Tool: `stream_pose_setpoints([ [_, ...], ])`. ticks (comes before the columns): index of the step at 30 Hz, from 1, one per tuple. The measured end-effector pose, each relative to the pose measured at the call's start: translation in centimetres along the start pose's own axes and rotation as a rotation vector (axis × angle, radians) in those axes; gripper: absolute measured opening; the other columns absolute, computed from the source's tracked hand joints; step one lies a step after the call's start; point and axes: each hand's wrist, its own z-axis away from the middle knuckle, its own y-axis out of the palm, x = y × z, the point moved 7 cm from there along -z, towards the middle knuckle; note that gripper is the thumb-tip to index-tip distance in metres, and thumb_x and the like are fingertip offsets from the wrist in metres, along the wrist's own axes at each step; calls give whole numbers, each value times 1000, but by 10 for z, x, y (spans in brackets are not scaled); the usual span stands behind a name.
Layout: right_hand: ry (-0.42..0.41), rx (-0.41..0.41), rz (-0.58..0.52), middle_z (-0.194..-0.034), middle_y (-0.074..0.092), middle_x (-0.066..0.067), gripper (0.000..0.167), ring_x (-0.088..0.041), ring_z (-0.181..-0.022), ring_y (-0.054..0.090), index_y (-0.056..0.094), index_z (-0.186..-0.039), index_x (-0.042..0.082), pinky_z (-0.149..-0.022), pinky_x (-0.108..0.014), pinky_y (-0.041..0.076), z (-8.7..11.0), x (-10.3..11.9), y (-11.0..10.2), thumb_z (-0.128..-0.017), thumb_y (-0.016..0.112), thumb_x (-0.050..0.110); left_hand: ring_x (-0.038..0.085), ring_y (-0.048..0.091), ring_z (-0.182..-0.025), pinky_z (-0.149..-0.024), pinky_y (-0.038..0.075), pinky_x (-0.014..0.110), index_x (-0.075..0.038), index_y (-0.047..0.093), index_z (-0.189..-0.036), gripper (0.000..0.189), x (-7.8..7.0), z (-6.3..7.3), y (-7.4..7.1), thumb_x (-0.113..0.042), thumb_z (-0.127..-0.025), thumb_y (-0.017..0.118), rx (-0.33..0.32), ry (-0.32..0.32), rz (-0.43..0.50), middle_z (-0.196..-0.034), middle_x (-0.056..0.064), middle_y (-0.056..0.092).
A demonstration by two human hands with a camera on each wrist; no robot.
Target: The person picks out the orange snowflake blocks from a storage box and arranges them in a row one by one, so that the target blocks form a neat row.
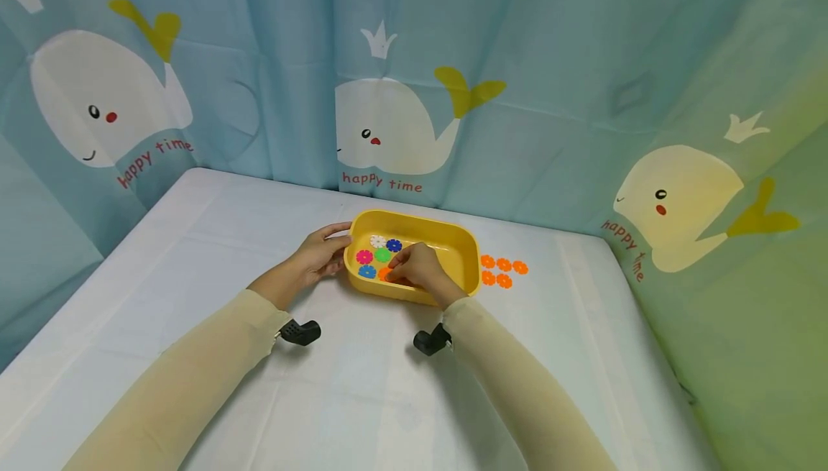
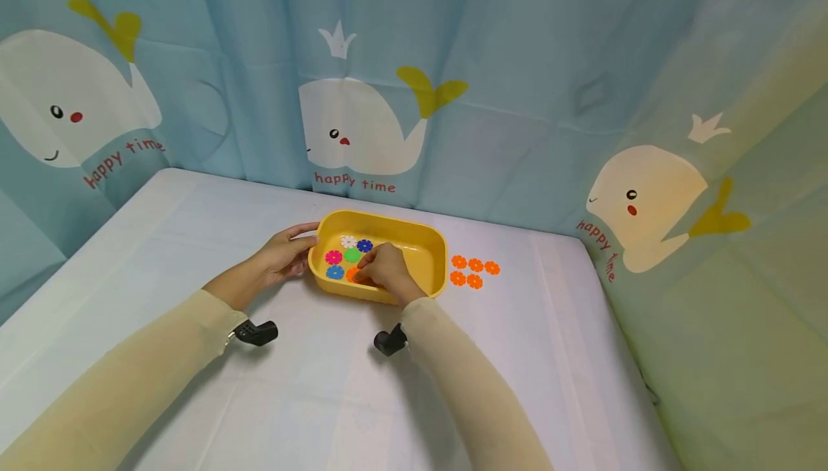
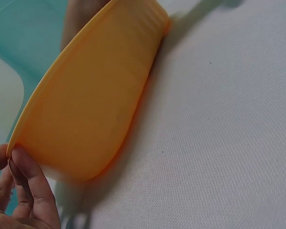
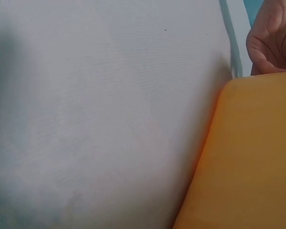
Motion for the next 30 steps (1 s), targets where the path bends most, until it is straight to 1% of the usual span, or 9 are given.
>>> stream_pose_setpoints([
  [6,54,28,-36,-83,64,-7,14,-12,-62,54,71,-89,2,-57,-14,48,0,-3,0,-80,81,6,10,50,-50,-45,40,17,-24,48,-144,45,0,-1,-1,-24,-100,59,1,0,2,-86,4,63],
  [9,62,34,-35,-84,63,-7,14,-13,-64,53,70,-90,2,-58,-14,48,1,-4,0,-81,80,6,10,49,-50,-45,40,17,-25,49,-144,45,0,0,-1,-24,-100,59,-2,-2,2,-89,4,63],
  [17,26,49,-18,-84,59,-5,16,-14,-68,51,64,-88,4,-59,-14,46,0,-1,0,-82,79,6,9,48,-49,-44,39,16,-26,49,-144,44,-1,0,0,-23,-100,58,-6,-2,-1,-103,9,64],
  [25,5,56,0,-80,55,-4,17,-14,-67,50,62,-88,4,-57,-14,44,2,2,-1,-83,78,6,9,48,-49,-44,38,17,-25,49,-143,44,-2,2,0,-22,-100,58,-4,3,-1,-107,10,63],
  [30,20,66,-31,-83,56,-5,15,-14,-67,52,62,-90,4,-58,-14,47,2,2,-1,-84,76,5,9,48,-50,-44,39,17,-25,48,-144,45,-2,3,0,-23,-100,58,2,-2,0,-106,10,63],
])
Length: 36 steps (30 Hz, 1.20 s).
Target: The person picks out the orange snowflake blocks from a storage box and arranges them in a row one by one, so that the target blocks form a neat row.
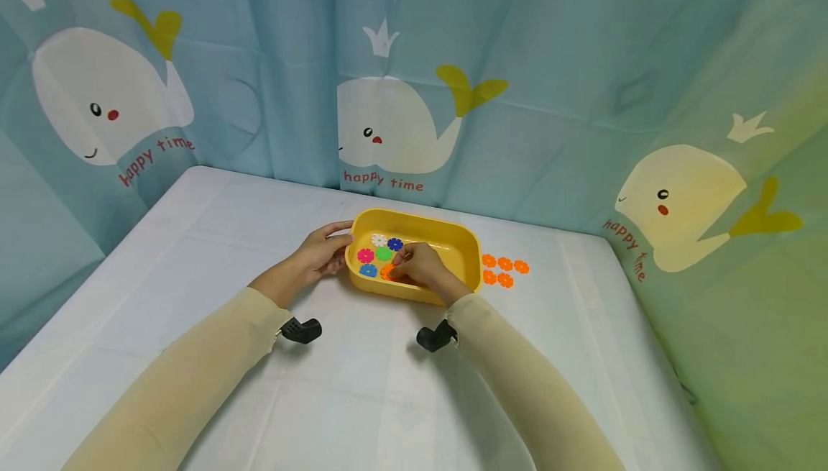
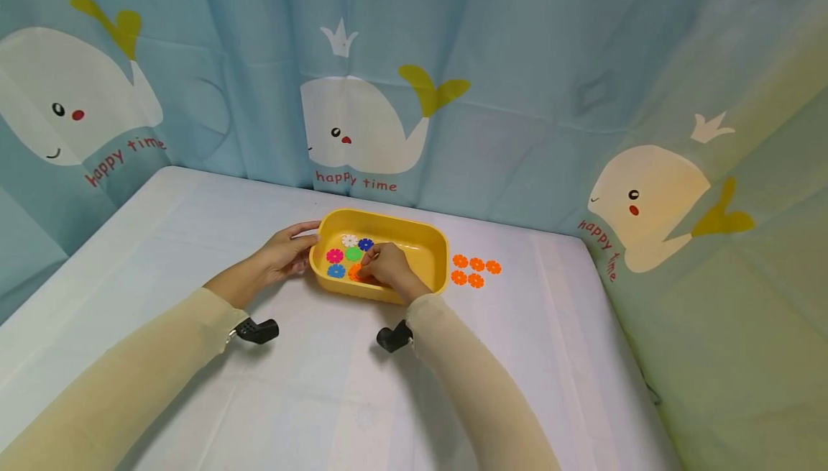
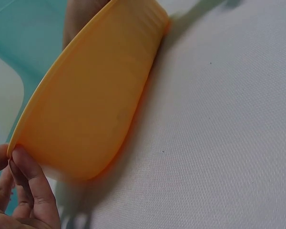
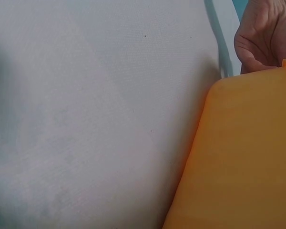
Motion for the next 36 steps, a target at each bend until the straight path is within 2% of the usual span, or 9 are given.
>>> stream_pose_setpoints([
  [6,13,20,-72,-87,63,-9,13,-12,-64,61,67,-97,-1,-64,-18,55,-2,-1,1,-86,73,1,10,47,-49,-44,39,17,-24,48,-144,46,0,0,0,-22,-100,58,5,3,-1,-97,8,64],
  [11,38,39,-113,-93,68,-12,15,-13,-67,64,69,-103,-3,-68,-22,57,0,-1,1,-89,70,2,10,47,-48,-44,38,17,-25,49,-143,44,0,1,0,-22,-100,58,0,-2,-1,-98,9,64],
  [25,29,66,-15,-94,71,-13,17,-17,-73,67,71,-107,-1,-74,-24,58,2,4,-5,-92,68,7,9,46,-47,-43,38,17,-22,47,-145,46,-3,2,1,-21,-101,57,14,11,2,-96,8,65],
  [32,38,74,-49,-95,71,-14,18,-21,-78,69,70,-107,-4,-80,-30,58,1,1,-6,-92,67,5,9,47,-48,-43,37,17,-23,47,-145,45,-2,2,1,-22,-101,57,15,11,1,-99,8,65],
  [36,51,80,-78,-93,71,-13,18,-18,-75,68,69,-107,-4,-78,-29,58,1,-1,-7,-91,68,5,9,48,-49,-44,38,17,-24,48,-144,45,-1,1,0,-22,-101,57,8,4,1,-95,7,63],
])
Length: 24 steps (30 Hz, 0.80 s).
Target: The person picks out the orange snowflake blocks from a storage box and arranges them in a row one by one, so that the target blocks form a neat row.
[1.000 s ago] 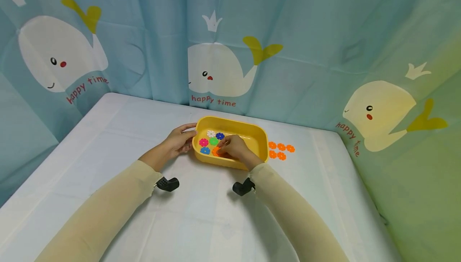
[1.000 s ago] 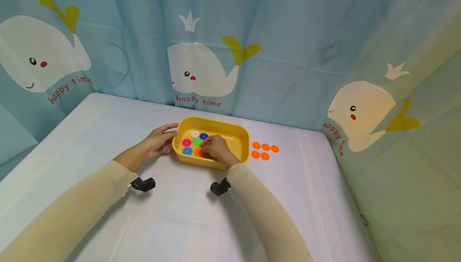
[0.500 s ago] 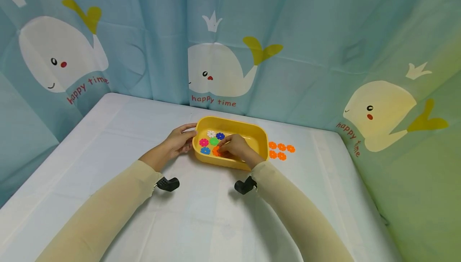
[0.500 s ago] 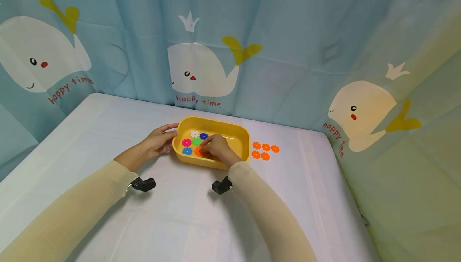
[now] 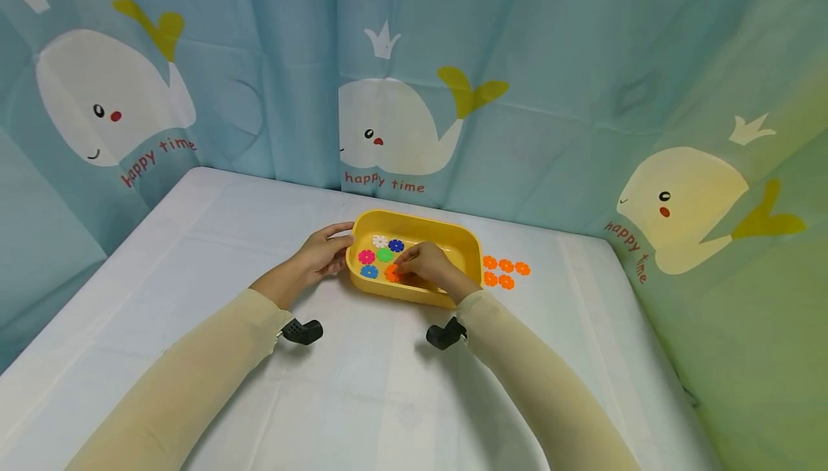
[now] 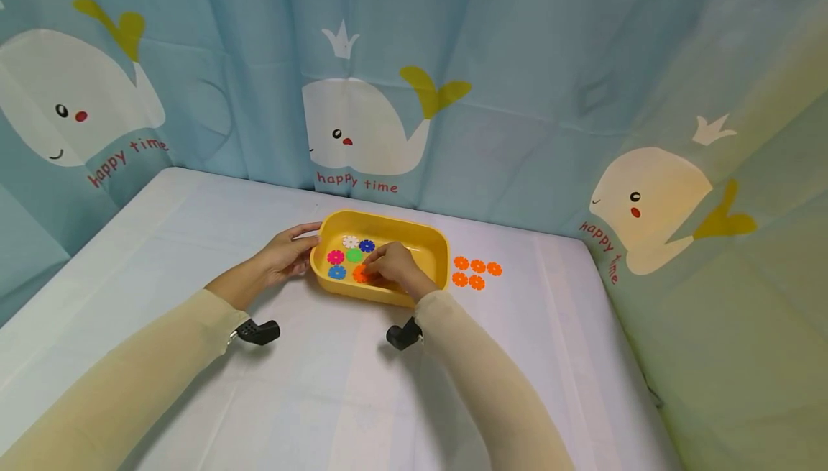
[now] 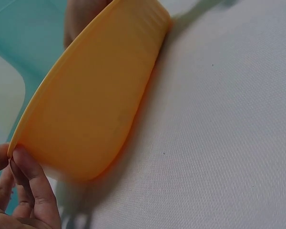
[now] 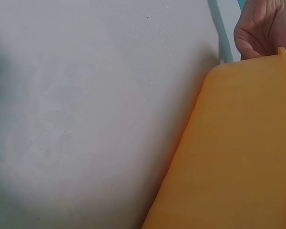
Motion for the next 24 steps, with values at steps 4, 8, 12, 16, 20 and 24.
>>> stream_pose_setpoints([
  [4,0,3,21,-93,72,-11,18,-14,-71,67,71,-106,-3,-74,-24,58,0,-3,-3,-91,69,5,9,48,-50,-44,38,16,-24,48,-144,45,1,-1,0,-22,-101,57,0,-3,4,-97,8,63],
  [8,3,17,32,-96,73,-12,19,-14,-73,68,72,-109,-2,-76,-25,58,2,-4,-4,-92,68,5,9,47,-50,-44,38,16,-24,47,-145,45,1,-1,0,-22,-101,57,3,2,9,-100,9,63],
  [12,5,24,32,-99,74,-14,21,-14,-75,69,71,-111,-2,-76,-25,58,5,-7,-8,-92,67,5,9,48,-50,-44,38,16,-23,48,-144,44,1,0,0,-22,-101,57,6,2,15,-92,7,62],
  [16,4,24,41,-99,74,-13,22,-13,-73,68,71,-112,-2,-74,-23,57,8,-9,-12,-92,68,6,10,46,-49,-44,37,17,-23,48,-145,45,1,0,0,-22,-100,58,4,0,12,-89,6,62],
  [20,-6,13,54,-99,74,-13,23,-12,-72,67,71,-112,-3,-73,-23,57,10,-12,-18,-90,69,5,10,45,-47,-43,37,17,-24,48,-143,44,1,-1,0,-22,-100,58,-3,-3,5,-89,7,62],
  [24,-5,7,44,-100,74,-14,23,-12,-72,67,71,-112,-4,-73,-23,58,11,-18,-22,-90,70,5,10,44,-46,-43,37,17,-25,49,-143,43,1,-2,0,-22,-100,58,-3,1,4,-86,5,61],
])
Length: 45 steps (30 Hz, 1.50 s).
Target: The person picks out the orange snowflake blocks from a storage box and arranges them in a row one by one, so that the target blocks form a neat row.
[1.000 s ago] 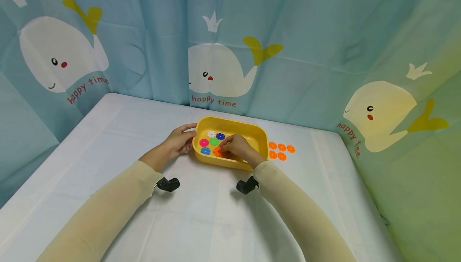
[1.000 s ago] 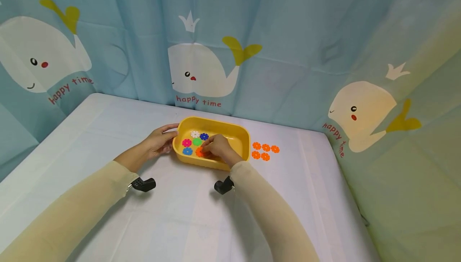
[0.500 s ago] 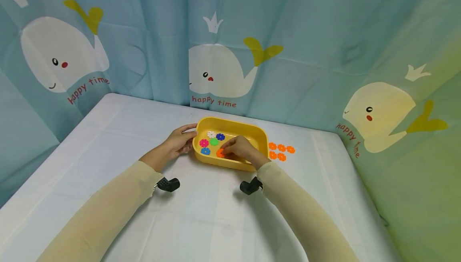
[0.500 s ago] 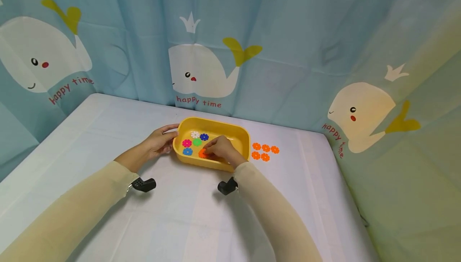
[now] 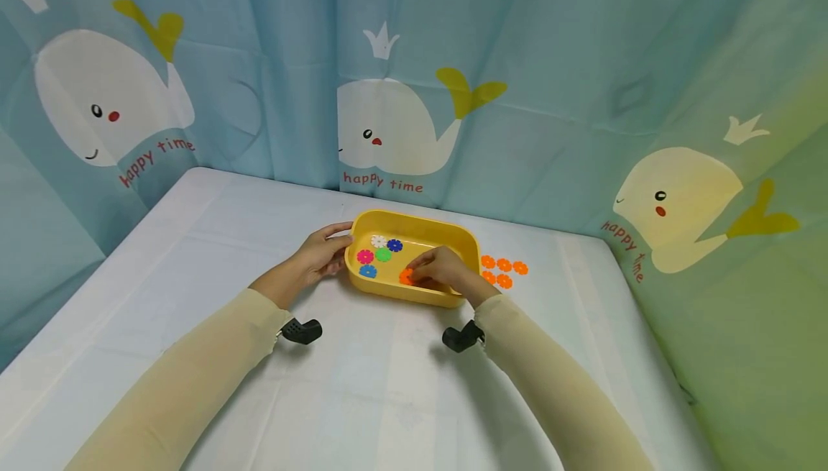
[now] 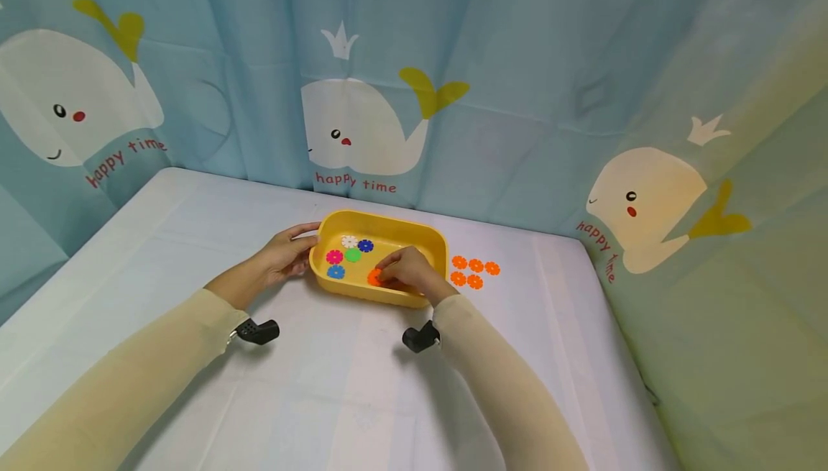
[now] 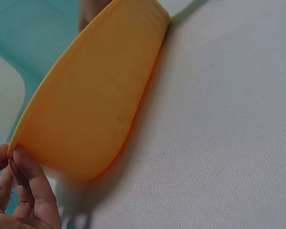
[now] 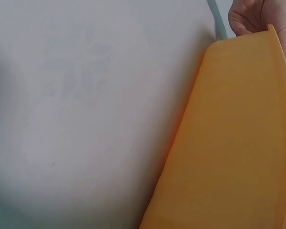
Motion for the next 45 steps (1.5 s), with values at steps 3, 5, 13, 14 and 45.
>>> stream_pose_setpoints([
  [3,10,4,-11,-100,74,-13,24,-11,-71,67,70,-113,-3,-72,-21,57,0,-5,-2,-91,69,6,10,44,-47,-43,36,17,-25,49,-143,43,1,0,0,-22,-100,58,0,1,1,-83,4,61],
  [5,10,10,-14,-99,74,-13,24,-10,-71,67,69,-114,-3,-72,-21,57,0,-6,-4,-91,69,6,10,44,-47,-43,36,17,-25,49,-143,44,1,0,0,-23,-101,58,2,1,2,-81,3,61],
  [13,11,11,-27,-95,74,-13,26,-12,-71,69,68,-115,-6,-72,-25,58,5,-8,-12,-91,68,3,9,44,-46,-43,36,17,-25,49,-143,43,1,-1,0,-22,-101,57,2,4,5,-83,3,61],
  [14,10,11,-25,-95,74,-13,26,-12,-72,69,68,-115,-6,-73,-25,58,5,-8,-13,-91,68,4,9,44,-46,-43,36,17,-25,49,-143,43,1,-1,0,-23,-101,57,2,4,3,-83,3,61],
  [45,-32,24,-67,-107,71,-16,33,-34,-102,69,61,-122,-10,-98,-46,50,24,-3,-56,-92,66,4,8,48,-50,-45,40,17,-23,49,-144,45,1,0,0,-21,-100,58,-7,7,32,-95,6,62],
])
